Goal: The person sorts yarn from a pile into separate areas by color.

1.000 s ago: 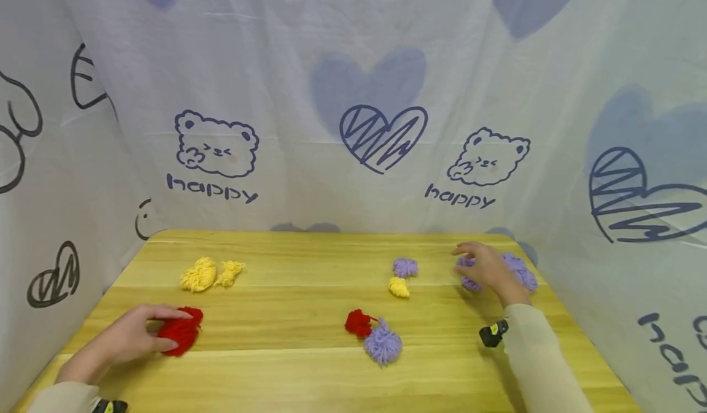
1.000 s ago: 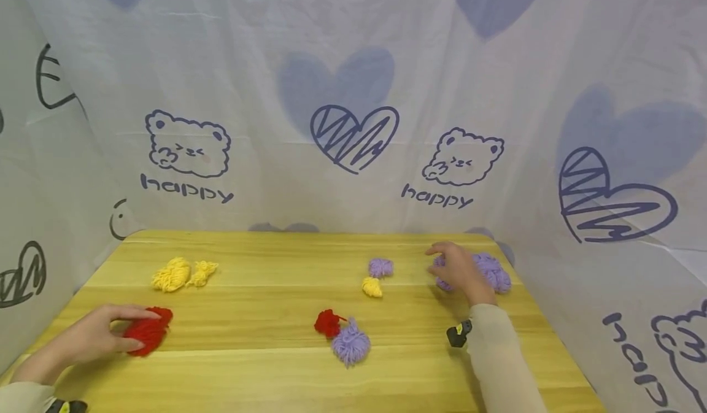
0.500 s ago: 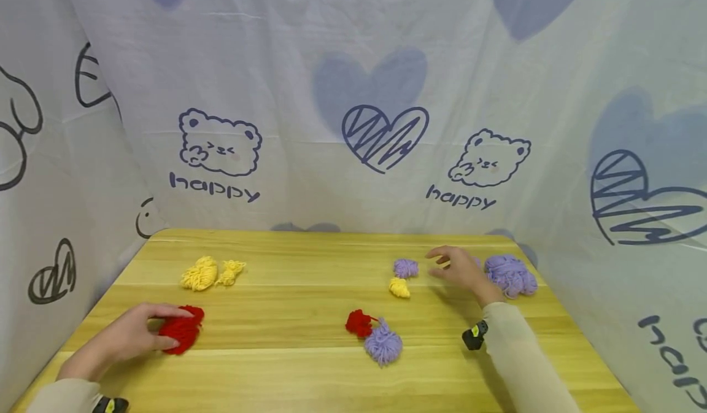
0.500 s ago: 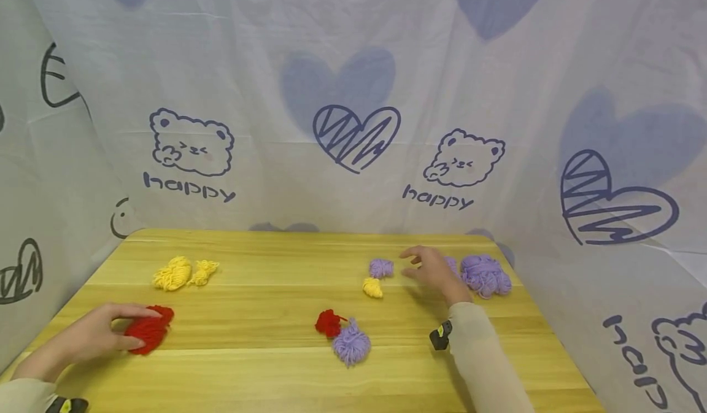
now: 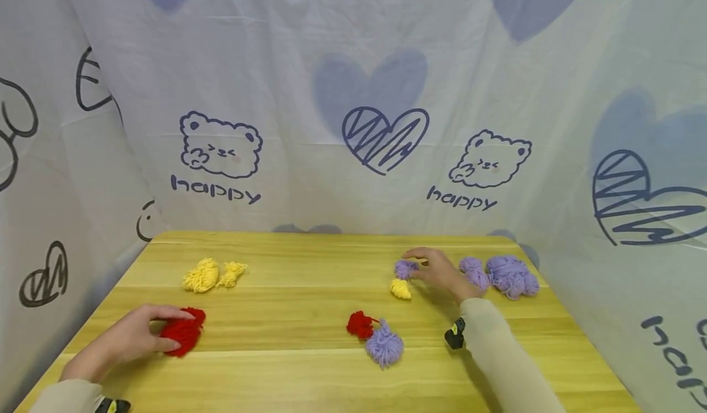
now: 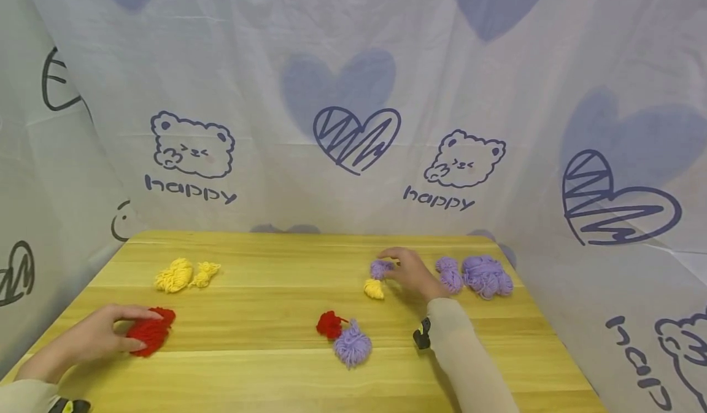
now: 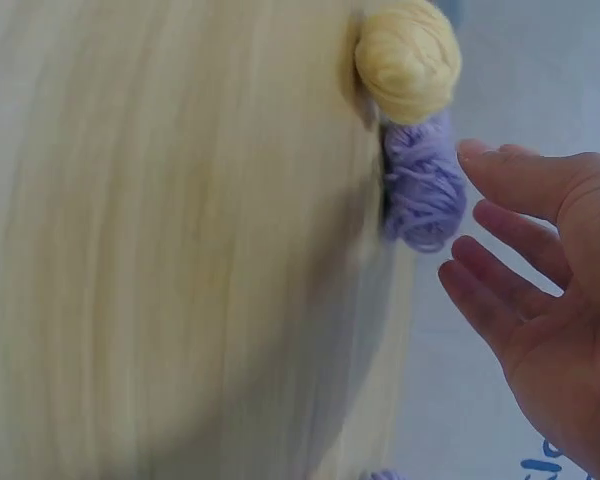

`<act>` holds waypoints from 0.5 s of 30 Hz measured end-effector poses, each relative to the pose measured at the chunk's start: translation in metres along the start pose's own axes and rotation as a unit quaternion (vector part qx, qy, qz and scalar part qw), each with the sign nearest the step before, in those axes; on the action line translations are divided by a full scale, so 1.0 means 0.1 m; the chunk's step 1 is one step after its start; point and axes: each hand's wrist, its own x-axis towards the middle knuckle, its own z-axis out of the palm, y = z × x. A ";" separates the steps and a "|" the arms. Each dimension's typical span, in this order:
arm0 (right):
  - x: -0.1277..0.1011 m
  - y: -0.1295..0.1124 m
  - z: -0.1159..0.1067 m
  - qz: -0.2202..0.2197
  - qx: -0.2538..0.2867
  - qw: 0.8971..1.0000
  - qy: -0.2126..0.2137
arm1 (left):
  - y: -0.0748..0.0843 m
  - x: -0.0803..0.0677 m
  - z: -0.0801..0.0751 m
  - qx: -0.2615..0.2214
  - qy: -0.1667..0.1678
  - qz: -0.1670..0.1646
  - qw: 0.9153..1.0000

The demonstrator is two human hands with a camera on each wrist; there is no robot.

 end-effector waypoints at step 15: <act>-0.02 -0.01 0.09 0.001 -0.047 0.999 -0.016 | -0.02 -0.01 0.00 -0.006 -0.002 0.003 1.000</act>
